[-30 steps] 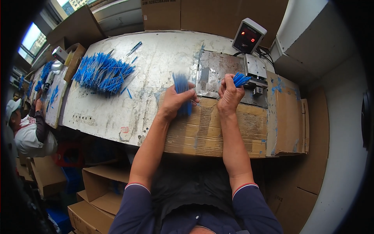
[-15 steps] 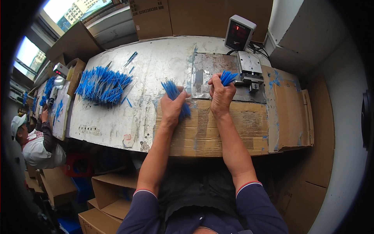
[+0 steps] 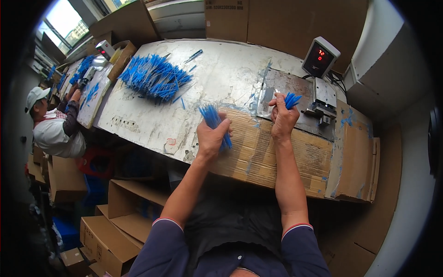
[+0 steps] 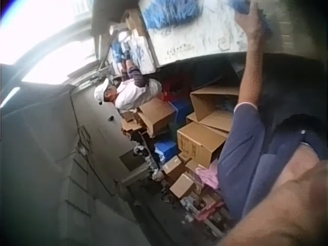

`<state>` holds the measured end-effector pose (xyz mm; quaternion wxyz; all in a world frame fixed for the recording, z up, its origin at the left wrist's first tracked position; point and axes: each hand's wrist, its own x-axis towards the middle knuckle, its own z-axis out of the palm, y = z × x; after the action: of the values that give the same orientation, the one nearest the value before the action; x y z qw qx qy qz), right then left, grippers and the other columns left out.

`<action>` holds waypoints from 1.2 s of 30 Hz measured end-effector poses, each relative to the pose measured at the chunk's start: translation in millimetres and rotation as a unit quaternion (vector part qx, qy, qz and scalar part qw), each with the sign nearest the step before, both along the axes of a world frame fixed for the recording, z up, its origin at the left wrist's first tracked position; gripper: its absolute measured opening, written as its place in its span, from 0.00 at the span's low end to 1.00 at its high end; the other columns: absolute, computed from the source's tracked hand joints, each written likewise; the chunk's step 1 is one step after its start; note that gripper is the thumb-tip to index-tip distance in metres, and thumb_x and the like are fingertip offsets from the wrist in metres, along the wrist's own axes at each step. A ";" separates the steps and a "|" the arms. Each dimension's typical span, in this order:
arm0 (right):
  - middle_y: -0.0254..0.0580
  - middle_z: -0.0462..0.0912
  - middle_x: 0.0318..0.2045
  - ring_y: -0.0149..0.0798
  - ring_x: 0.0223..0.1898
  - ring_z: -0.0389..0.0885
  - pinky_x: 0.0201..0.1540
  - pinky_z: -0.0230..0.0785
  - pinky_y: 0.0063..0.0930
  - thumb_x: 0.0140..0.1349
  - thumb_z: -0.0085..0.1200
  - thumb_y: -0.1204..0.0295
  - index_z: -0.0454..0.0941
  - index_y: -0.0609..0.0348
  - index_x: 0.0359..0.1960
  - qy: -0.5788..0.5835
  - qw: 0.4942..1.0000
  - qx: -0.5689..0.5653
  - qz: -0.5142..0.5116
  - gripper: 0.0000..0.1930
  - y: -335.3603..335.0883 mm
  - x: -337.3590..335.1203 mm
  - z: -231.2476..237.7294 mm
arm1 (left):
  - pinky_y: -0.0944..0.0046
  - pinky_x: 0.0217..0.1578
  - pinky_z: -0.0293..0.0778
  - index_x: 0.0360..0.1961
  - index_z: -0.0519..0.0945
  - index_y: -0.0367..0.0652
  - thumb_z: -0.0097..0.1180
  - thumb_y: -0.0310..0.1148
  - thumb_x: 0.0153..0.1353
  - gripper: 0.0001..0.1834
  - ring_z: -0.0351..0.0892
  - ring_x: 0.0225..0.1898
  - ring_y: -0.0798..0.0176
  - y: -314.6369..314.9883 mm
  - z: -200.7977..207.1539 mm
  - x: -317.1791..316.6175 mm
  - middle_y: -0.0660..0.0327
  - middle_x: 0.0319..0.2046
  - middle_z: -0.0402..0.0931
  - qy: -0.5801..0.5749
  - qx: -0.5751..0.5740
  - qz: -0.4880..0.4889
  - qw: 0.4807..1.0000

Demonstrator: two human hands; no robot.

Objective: Sorting and organizing bundles of blue feathers or feather dusters at a factory workstation.

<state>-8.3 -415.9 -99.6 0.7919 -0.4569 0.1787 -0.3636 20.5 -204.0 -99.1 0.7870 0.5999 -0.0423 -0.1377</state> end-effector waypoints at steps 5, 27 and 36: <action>0.35 0.82 0.25 0.18 0.15 0.62 0.15 0.49 0.16 0.72 0.59 0.70 0.83 0.61 0.42 -0.006 0.996 -0.080 -0.031 0.07 -6.6 4.4 -16.7 | 0.65 0.31 0.83 0.49 0.77 0.33 0.63 0.23 0.66 0.13 0.84 0.31 0.65 127.3 3.8 -29.9 0.55 0.35 0.82 -0.016 0.011 0.158 0.987; 0.32 0.81 0.26 0.21 0.18 0.68 0.18 0.60 0.18 0.77 0.53 0.61 0.79 0.59 0.41 0.128 0.965 -0.227 -0.041 0.13 16.4 -4.8 -28.3 | 0.65 0.29 0.78 0.38 0.83 0.42 0.70 0.24 0.53 0.11 0.86 0.28 0.65 518.1 -164.1 111.4 0.59 0.29 0.85 0.012 0.441 0.536 0.720; 0.33 0.81 0.27 0.22 0.20 0.71 0.20 0.63 0.17 0.77 0.52 0.63 0.78 0.58 0.37 0.011 0.920 -0.355 -0.167 0.13 17.1 -2.3 -29.9 | 0.60 0.32 0.83 0.45 0.80 0.41 0.68 0.24 0.60 0.13 0.86 0.32 0.61 473.9 -99.9 72.7 0.54 0.39 0.86 0.025 0.042 0.409 0.911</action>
<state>-10.6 -398.7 -129.5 0.5032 -0.6754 0.1202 -0.5254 93.2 269.9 -198.9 0.7491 0.5936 0.2322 0.1802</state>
